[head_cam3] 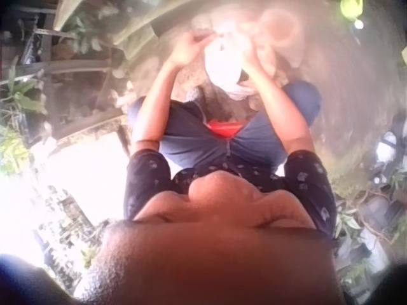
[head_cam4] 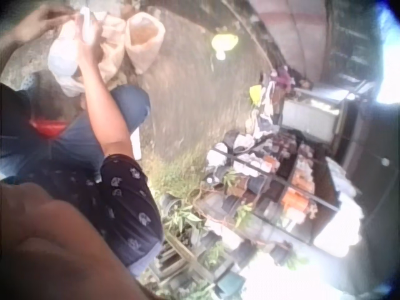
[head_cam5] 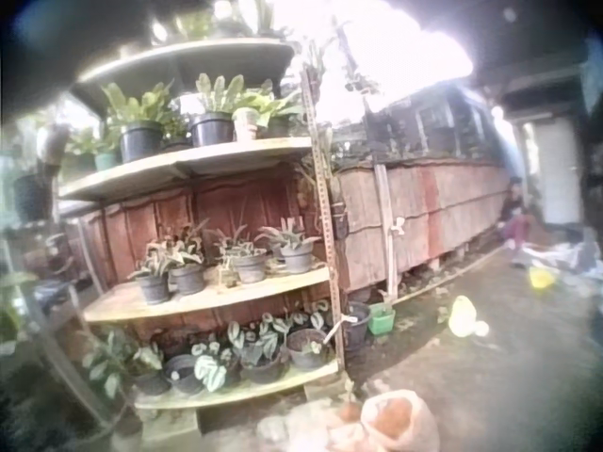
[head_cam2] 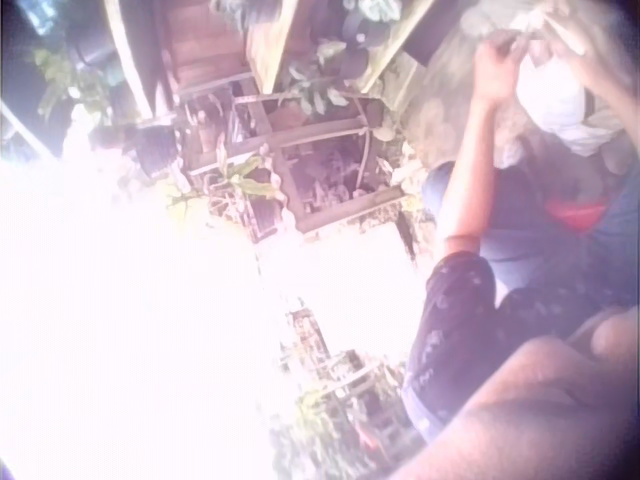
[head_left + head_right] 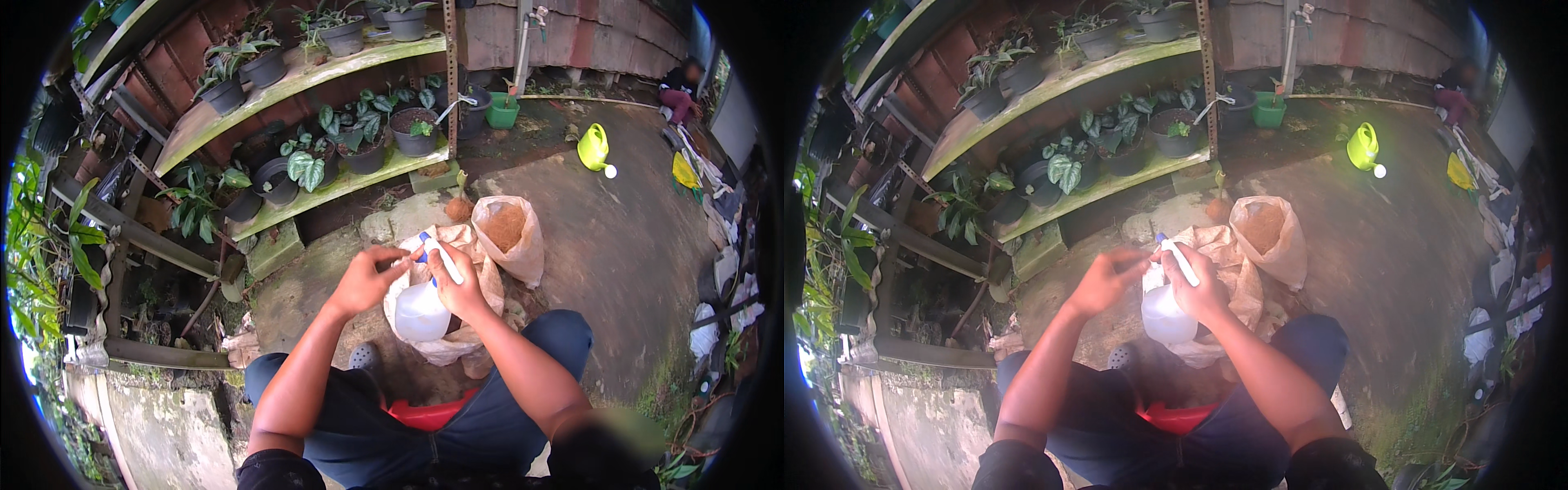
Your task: The person sits on the ground and prepares a small plant for potting by wrapping its roots in a fibrous material. They then spray the wrapped root ball with water from a spray bottle. Another person is visible in the background watering plants.
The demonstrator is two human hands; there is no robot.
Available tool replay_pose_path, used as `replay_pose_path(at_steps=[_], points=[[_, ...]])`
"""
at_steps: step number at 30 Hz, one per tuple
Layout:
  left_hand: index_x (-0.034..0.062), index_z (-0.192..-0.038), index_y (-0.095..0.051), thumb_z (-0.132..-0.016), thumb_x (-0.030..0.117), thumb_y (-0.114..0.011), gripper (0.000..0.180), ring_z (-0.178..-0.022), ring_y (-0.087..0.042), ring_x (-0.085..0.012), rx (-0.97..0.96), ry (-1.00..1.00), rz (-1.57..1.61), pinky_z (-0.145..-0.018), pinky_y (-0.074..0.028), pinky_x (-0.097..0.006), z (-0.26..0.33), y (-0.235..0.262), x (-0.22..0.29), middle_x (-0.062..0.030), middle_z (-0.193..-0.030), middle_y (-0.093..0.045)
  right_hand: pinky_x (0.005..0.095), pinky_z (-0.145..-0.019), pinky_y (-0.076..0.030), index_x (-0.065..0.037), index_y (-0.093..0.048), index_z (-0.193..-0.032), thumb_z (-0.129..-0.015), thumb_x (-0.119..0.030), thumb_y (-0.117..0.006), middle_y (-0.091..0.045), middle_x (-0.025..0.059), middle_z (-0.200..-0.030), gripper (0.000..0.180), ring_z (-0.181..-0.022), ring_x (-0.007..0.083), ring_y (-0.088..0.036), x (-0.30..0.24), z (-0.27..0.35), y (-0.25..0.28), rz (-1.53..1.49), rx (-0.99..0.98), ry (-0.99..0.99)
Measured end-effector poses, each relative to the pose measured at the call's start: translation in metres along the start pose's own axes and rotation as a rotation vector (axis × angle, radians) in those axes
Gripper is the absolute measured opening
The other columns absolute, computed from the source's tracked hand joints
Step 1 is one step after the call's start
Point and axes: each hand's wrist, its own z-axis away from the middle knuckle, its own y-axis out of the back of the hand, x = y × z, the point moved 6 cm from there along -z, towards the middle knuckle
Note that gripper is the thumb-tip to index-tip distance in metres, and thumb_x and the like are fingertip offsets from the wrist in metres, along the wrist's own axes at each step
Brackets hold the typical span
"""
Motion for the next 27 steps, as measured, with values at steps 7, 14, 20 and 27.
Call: replay_pose_path(at_steps=[7, 14, 20, 27], points=[[0.0061, -0.123, -0.076, -0.100, 0.023, -0.071, 0.029, -0.152, -0.037, -0.0296, -0.001, 0.006, 0.288, -0.124, -0.024, -0.047, -0.011, 0.001, 0.017, -0.0143, -0.137, -0.067, 0.0360, -0.069, -0.048, -0.002, -0.069, -0.104, -0.105, -0.035, -0.064, -0.065, 0.0083, -0.079, 0.033, -0.075, 0.0182, -0.062, -0.006, -0.003, -0.006, 0.175, -0.041, 0.009], [0.0045, -0.100, -0.075, -0.099, 0.022, -0.074, 0.018, -0.096, -0.060, -0.0091, -0.073, 0.075, 0.571, -0.091, -0.048, -0.029, -0.022, -0.014, -0.010, -0.0005, -0.107, -0.071, 0.0335, -0.067, -0.047, 0.001, -0.068, -0.103, -0.104, -0.027, -0.066, -0.064, 0.0081, -0.078, 0.028, -0.072, 0.0169, -0.061, -0.021, -0.003, -0.002, 0.242, -0.053, 0.185], [0.0083, -0.089, -0.072, -0.099, 0.030, -0.075, 0.024, -0.082, -0.059, -0.0091, -0.092, 0.086, 0.555, -0.078, -0.046, -0.028, -0.024, -0.015, -0.004, 0.0008, -0.090, -0.070, 0.0344, -0.066, -0.046, 0.001, -0.068, -0.105, -0.106, -0.036, -0.063, -0.064, 0.0085, -0.081, 0.038, -0.072, 0.0174, -0.059, -0.028, 0.003, -0.003, 0.221, -0.128, 0.109], [0.0027, -0.113, -0.075, -0.100, 0.020, -0.073, 0.022, -0.099, -0.063, -0.0103, -0.105, 0.021, 0.718, -0.090, -0.051, -0.029, -0.018, -0.015, 0.002, -0.0016, -0.109, -0.072, 0.0316, -0.065, -0.046, 0.001, -0.067, -0.101, -0.106, -0.035, -0.064, -0.062, 0.0045, -0.075, 0.036, -0.070, 0.0133, -0.058, -0.018, 0.001, 0.000, 0.161, -0.045, 0.022]])
